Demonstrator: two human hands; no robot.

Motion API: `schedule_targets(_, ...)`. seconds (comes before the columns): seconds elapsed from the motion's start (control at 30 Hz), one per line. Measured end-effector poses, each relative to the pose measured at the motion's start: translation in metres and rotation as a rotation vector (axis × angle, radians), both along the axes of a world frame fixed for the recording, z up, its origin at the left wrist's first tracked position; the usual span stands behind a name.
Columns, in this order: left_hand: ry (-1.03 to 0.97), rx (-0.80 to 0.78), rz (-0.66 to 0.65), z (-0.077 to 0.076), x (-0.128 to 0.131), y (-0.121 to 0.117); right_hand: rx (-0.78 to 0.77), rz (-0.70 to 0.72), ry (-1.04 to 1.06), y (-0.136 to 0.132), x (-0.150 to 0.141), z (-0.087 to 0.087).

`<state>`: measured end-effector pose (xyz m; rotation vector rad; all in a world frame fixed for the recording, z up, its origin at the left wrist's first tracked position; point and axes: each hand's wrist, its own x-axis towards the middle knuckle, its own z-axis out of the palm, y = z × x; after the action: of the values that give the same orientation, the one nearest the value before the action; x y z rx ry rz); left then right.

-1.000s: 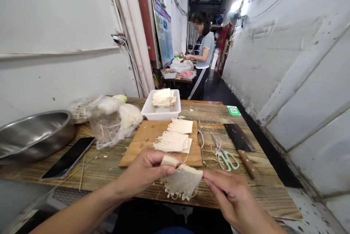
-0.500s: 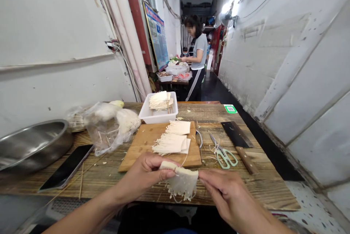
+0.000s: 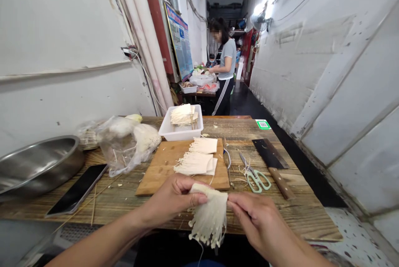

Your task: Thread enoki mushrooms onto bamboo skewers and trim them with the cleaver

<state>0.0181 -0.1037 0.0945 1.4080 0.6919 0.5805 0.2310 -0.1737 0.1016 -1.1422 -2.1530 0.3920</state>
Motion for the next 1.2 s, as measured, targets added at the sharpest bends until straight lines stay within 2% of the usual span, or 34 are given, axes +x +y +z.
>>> schedule_targets(0.27, -0.010, 0.023, 0.010, 0.001, -0.006, -0.001, 0.092, -0.079, -0.138, -0.005, 0.018, 0.000)
schedule_targets(0.4, -0.017, 0.006, 0.032, -0.001, -0.007, -0.001, 0.118, -0.031, -0.174, -0.007, 0.029, -0.003)
schedule_targets(0.6, -0.062, -0.042, -0.031, -0.001, -0.004, -0.001, 0.151, 0.033, -0.114, -0.004, 0.029, -0.002)
schedule_targets(0.87, -0.081, -0.030, -0.080, -0.005, 0.001, -0.005, 0.064, 0.097, -0.137, -0.001, 0.030, -0.001)
schedule_targets(1.03, -0.058, 0.018, 0.008, -0.007, 0.007, -0.006, 0.113, 0.085, -0.105, 0.000, 0.027, 0.002)
schedule_targets(1.2, -0.028, 0.145, 0.060, 0.002, 0.000, 0.000, 0.121, 0.036, -0.032, 0.004, 0.023, 0.003)
